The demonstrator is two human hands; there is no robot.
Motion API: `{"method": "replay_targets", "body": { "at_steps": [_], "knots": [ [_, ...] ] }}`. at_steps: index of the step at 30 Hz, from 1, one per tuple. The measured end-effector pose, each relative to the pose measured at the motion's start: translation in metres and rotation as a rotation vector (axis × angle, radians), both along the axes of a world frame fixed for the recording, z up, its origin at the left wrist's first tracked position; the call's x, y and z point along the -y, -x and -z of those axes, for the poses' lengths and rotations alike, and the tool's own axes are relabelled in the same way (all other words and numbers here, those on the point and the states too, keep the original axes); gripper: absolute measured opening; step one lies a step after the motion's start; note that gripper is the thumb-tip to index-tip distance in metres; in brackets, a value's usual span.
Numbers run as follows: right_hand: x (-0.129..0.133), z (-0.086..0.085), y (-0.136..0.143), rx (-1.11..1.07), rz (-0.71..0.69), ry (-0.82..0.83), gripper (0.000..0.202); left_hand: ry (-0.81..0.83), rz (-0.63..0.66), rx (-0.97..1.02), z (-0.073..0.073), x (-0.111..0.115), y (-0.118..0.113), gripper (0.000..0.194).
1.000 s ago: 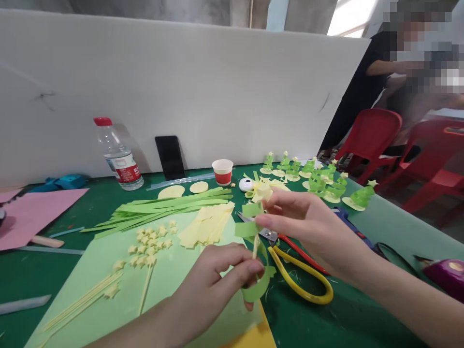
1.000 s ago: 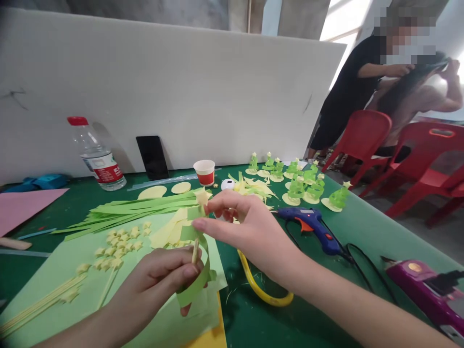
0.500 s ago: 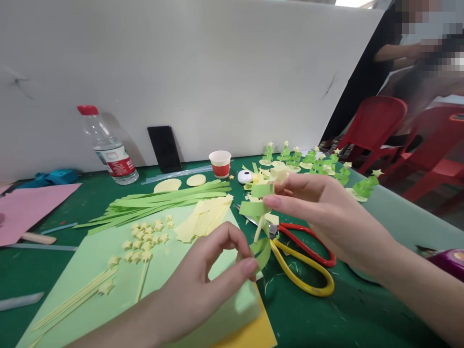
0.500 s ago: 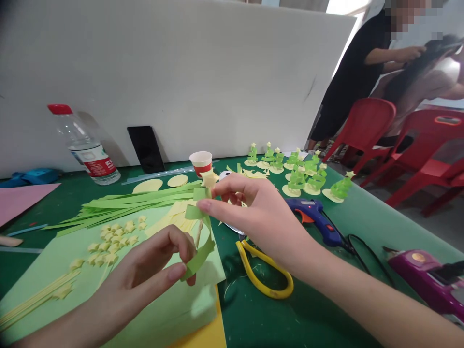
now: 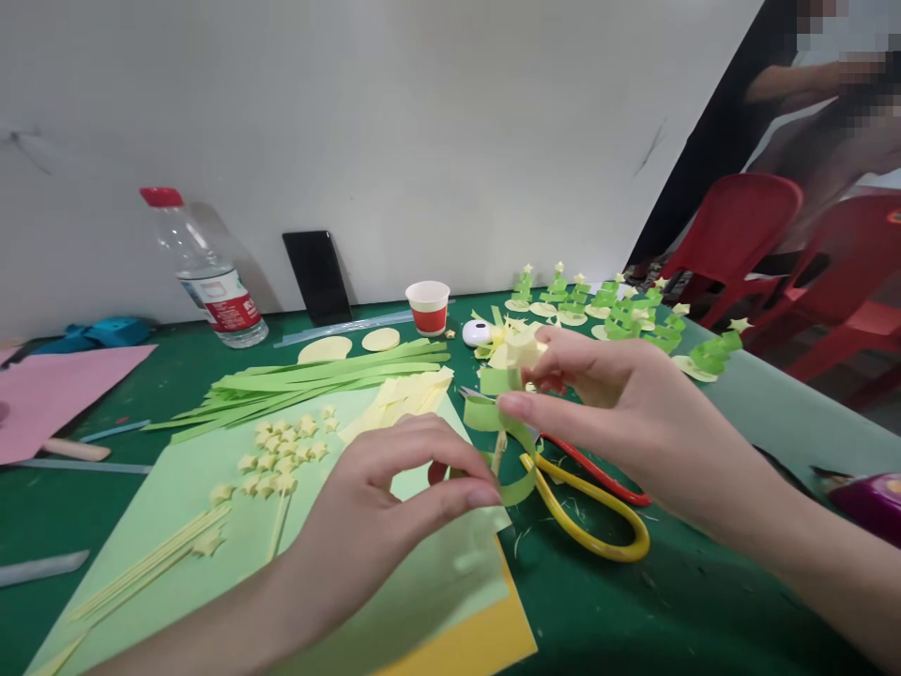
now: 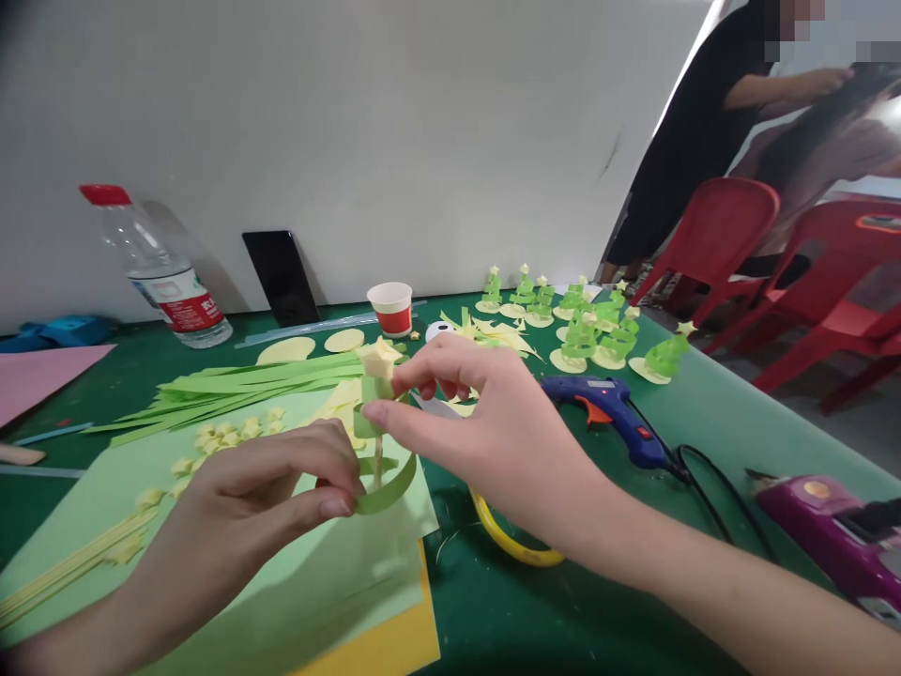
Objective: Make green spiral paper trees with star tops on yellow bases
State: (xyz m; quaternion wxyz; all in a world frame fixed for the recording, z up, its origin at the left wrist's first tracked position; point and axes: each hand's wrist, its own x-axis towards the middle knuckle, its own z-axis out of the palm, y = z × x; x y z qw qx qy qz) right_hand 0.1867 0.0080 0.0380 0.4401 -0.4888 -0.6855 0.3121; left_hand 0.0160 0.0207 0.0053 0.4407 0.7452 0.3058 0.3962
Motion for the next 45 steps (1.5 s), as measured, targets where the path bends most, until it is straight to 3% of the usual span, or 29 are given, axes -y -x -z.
{"method": "replay_targets", "body": {
  "at_steps": [9, 39, 45],
  "knots": [
    [0.0023, 0.0048, 0.0029, -0.015, 0.006, -0.019, 0.018, -0.008, -0.096, 0.016, 0.0022, -0.0004, 0.0000, 0.017],
    [0.0054, -0.0022, 0.0042, -0.013, -0.004, 0.035, 0.022, -0.022, -0.169, -0.097, 0.0023, -0.0005, 0.0026, 0.020],
    [0.0053, -0.0005, 0.0048, -0.009, -0.007, 0.025, 0.022, -0.012, -0.177, -0.095, 0.0042, -0.0008, 0.0018, 0.014]
  ]
}}
